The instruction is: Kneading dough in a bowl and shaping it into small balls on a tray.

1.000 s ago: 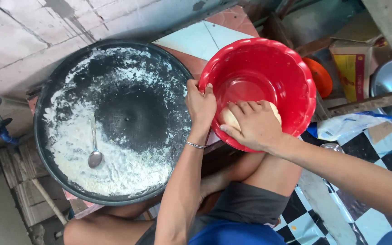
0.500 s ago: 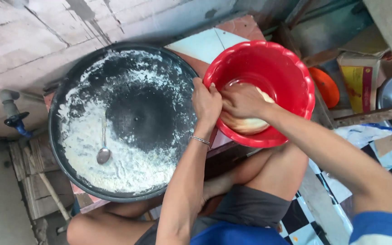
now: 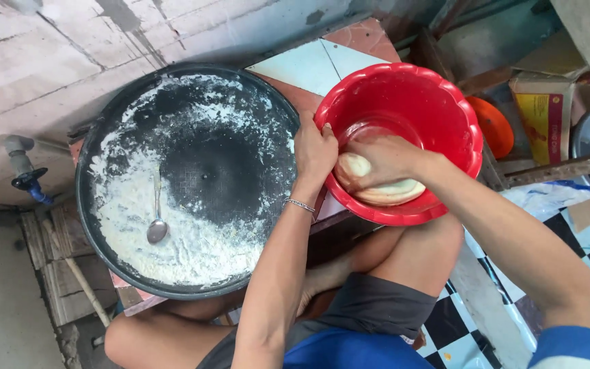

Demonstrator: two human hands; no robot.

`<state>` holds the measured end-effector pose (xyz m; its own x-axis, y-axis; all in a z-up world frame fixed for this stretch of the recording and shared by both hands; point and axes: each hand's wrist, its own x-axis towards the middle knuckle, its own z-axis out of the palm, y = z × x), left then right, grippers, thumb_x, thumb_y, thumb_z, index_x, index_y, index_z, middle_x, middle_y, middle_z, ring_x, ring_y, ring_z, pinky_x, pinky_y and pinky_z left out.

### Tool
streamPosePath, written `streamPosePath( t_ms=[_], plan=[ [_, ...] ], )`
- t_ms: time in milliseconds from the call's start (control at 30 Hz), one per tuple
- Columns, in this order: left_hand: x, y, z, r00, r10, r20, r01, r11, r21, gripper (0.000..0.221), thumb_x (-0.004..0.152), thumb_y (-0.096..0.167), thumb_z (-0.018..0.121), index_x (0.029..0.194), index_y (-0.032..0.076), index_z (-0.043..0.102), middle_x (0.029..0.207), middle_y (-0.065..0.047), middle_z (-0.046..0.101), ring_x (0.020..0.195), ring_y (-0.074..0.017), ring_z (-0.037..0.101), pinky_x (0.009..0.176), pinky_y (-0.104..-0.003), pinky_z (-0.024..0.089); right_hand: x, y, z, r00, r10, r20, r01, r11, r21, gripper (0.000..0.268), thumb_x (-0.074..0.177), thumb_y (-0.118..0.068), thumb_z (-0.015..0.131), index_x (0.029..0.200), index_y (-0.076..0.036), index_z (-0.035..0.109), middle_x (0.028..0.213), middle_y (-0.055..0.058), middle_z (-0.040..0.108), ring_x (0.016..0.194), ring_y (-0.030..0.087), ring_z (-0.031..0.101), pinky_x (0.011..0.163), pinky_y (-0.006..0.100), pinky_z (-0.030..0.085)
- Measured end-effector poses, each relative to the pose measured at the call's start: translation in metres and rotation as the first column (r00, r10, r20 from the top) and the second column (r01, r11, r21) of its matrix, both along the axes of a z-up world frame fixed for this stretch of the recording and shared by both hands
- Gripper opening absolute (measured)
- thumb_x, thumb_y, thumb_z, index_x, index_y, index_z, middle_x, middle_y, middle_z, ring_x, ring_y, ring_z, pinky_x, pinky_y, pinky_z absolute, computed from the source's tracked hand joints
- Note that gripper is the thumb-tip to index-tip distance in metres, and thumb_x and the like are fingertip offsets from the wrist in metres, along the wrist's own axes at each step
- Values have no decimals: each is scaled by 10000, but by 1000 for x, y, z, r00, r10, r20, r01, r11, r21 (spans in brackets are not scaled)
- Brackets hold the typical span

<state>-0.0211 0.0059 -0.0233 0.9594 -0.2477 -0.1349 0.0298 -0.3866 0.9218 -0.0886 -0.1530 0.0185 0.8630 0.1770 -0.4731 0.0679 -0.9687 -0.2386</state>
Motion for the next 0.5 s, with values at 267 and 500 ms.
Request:
streamPosePath(
  t_ms=[267, 500],
  plan=[
    [-3, 2, 10, 996, -37, 83, 31, 996, 82, 292, 970, 142, 500, 1235, 24, 537, 1055, -246, 682, 1025, -474, 691, 872, -567, 570, -45, -48, -17, 759, -538, 366, 264, 770, 581, 651, 624, -379, 915, 1223, -240, 701, 1115, 46, 725, 1062, 268, 681, 877, 411, 529],
    [-2, 0, 17, 981, -65, 182, 40, 990, 138, 200, 949, 89, 482, 1116, -18, 515, 934, -234, 650, 730, -414, 693, 679, -524, 571, -89, -113, 91, 340, -551, 762, -191, 753, 630, 442, 961, 4, 716, 1320, 45, 462, 1274, 166, 458, 1127, 297, 518, 993, 395, 464]
  ],
)
